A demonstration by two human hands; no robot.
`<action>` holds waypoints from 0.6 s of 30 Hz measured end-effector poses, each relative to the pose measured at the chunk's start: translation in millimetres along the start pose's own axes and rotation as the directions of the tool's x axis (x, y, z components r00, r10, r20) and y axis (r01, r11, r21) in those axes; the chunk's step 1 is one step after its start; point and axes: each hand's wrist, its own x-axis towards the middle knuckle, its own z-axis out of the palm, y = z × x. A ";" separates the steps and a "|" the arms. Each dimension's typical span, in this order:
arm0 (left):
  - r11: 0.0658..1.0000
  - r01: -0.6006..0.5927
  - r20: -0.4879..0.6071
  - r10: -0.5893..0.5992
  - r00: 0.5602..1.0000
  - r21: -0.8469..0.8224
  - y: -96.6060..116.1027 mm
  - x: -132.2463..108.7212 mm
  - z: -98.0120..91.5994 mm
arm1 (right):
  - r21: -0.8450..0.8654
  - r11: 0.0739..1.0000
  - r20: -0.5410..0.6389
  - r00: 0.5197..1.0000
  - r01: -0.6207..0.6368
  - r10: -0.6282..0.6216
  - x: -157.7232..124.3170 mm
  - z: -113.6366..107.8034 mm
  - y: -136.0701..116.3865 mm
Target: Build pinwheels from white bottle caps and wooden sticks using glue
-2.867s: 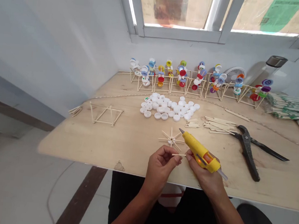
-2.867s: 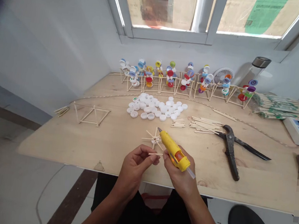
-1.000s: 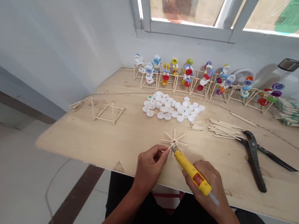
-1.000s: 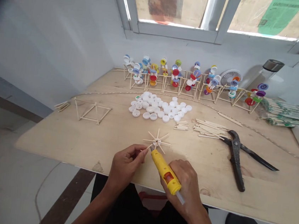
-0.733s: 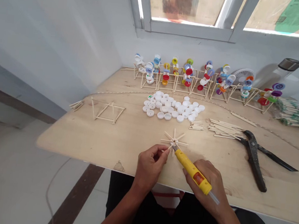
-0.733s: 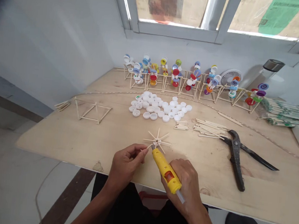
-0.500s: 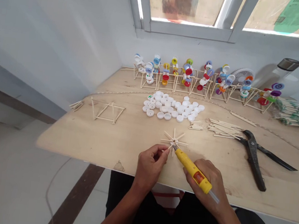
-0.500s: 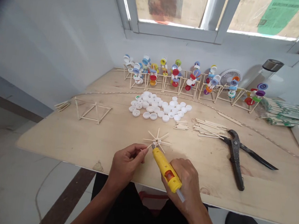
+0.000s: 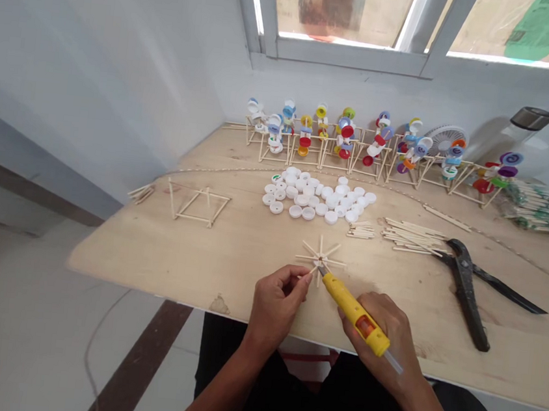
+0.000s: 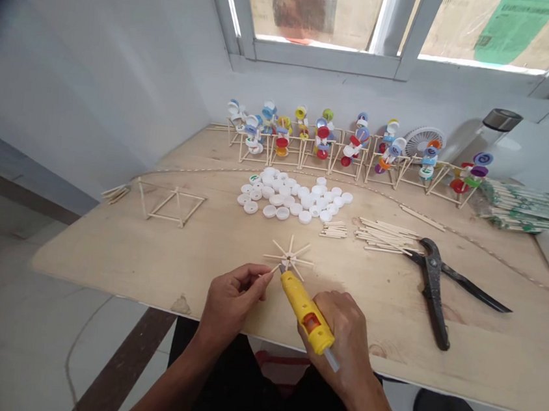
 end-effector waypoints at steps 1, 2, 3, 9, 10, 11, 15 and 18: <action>1.000 0.001 -0.001 -0.001 1.000 -0.002 -0.4 0.0 -0.1 | -0.005 1.000 -0.003 1.000 -0.001 0.001 0.3 0.2 -0.1; 1.000 0.003 -0.002 -0.003 1.000 -0.001 -0.6 0.0 -0.2 | -0.005 1.000 -0.006 1.000 0.003 -0.003 0.6 0.5 -0.2; 1.000 0.004 -0.003 -0.004 1.000 0.000 -0.7 -0.1 -0.2 | -0.001 1.000 -0.001 1.000 0.009 -0.009 0.9 0.7 -0.4; 1.000 0.011 -0.007 -0.011 1.000 -0.005 1.5 -0.2 -0.2 | -0.005 1.000 0.006 1.000 0.005 -0.005 0.9 0.1 0.2; 1.000 0.012 -0.008 -0.012 1.000 -0.005 2.0 -0.2 -0.2 | -0.006 1.000 0.010 1.000 0.010 -0.010 0.6 -0.2 0.3; 1.000 0.013 -0.009 -0.013 1.000 -0.004 2.4 -0.2 -0.1 | -0.005 1.000 0.016 1.000 0.017 -0.017 0.4 -0.4 0.3; 1.000 0.013 -0.012 -0.012 1.000 0.007 2.1 0.0 -0.2 | -0.003 1.000 0.013 1.000 0.022 -0.022 0.5 -1.2 -0.2; 1.000 0.013 -0.013 -0.013 1.000 0.004 1.6 0.1 -0.3 | -0.008 1.000 0.008 1.000 0.015 -0.015 0.8 -1.7 -0.9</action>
